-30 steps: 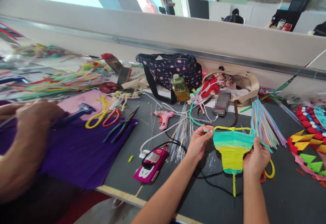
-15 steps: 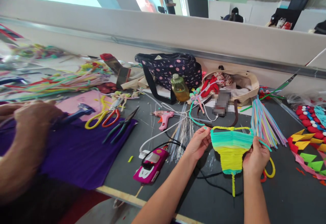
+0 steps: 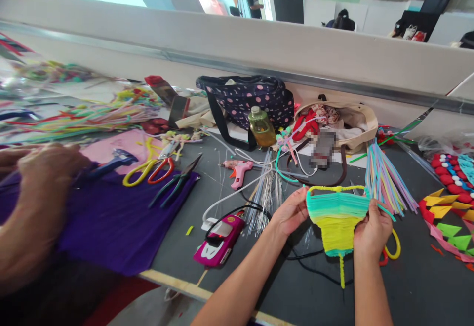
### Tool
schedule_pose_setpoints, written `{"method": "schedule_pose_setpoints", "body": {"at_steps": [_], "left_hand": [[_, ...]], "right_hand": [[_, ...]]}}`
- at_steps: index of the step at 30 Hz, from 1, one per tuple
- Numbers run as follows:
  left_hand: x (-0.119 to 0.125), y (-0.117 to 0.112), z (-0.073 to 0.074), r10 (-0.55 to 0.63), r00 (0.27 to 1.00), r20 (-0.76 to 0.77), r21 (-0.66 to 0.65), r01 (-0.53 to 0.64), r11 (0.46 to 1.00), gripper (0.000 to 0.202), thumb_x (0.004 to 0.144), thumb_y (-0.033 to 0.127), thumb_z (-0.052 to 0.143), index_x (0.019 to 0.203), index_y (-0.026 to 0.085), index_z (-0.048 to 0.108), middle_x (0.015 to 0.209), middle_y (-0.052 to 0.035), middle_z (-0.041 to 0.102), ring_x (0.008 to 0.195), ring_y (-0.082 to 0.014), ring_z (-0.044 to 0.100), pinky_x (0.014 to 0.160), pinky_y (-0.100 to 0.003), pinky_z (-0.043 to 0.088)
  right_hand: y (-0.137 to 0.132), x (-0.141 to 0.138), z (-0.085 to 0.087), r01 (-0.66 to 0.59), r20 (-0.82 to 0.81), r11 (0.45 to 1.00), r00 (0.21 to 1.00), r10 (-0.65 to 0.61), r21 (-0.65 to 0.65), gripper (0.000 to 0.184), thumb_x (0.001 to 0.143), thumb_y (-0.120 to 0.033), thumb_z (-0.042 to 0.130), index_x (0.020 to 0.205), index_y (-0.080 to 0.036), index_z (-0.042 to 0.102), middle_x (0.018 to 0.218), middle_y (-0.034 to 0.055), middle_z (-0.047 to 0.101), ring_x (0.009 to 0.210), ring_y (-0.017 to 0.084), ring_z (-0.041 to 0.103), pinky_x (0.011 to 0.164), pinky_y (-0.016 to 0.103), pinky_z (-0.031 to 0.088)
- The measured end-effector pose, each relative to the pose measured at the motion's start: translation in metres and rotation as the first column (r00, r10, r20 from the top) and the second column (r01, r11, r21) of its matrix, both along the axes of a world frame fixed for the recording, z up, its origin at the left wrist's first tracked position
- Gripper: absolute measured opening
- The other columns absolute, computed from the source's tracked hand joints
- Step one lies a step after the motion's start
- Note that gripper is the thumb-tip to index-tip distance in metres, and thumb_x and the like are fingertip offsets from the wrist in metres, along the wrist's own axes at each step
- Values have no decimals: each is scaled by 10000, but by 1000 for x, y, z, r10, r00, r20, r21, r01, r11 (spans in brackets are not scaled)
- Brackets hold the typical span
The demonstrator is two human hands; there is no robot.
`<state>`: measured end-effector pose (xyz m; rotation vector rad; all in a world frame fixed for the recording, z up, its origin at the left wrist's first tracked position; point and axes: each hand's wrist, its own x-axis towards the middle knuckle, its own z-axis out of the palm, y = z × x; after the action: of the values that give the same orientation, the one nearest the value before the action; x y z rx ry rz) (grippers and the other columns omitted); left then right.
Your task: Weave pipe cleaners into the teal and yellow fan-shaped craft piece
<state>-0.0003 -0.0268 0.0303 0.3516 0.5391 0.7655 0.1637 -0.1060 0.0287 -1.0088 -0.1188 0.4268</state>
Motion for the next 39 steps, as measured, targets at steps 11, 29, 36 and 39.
{"method": "schedule_pose_setpoints", "body": {"at_steps": [11, 29, 36, 39], "left_hand": [[6, -7, 11, 517, 807, -287, 473, -350, 809, 237, 599, 284, 829, 720, 144, 680, 656, 3, 638, 594, -89, 523, 581, -193, 388], [3, -5, 14, 444, 849, -286, 465, -282, 839, 249, 589, 209, 814, 813, 144, 726, 758, -39, 688, 699, -134, 591, 678, -235, 444], [-4, 2, 15, 316, 919, -236, 331, -230, 915, 349, 583, 186, 813, 907, 129, 699, 750, -29, 687, 641, -100, 588, 614, -206, 426], [-7, 5, 15, 154, 976, -155, 203, -121, 972, 411, 590, 169, 813, 973, 134, 669, 755, -22, 691, 607, -96, 601, 608, -210, 444]], "right_hand": [[-3, -8, 10, 72, 131, 997, 989, -72, 7, 265, 648, -285, 798, 722, -153, 581, 656, -25, 609, 576, 136, 611, 654, 318, 549], [-4, -10, 12, 96, 159, 995, 983, -96, 4, 315, 625, -309, 813, 751, -169, 560, 627, -51, 569, 541, 110, 575, 617, 284, 538], [-3, -8, 8, 64, 128, 998, 990, -65, 9, 322, 626, -311, 814, 779, -163, 572, 669, -36, 601, 600, 133, 613, 657, 313, 550], [-3, -7, 7, 52, 117, 999, 992, -54, 16, 302, 638, -301, 812, 775, -158, 584, 682, -30, 619, 623, 133, 625, 678, 308, 551]]}}
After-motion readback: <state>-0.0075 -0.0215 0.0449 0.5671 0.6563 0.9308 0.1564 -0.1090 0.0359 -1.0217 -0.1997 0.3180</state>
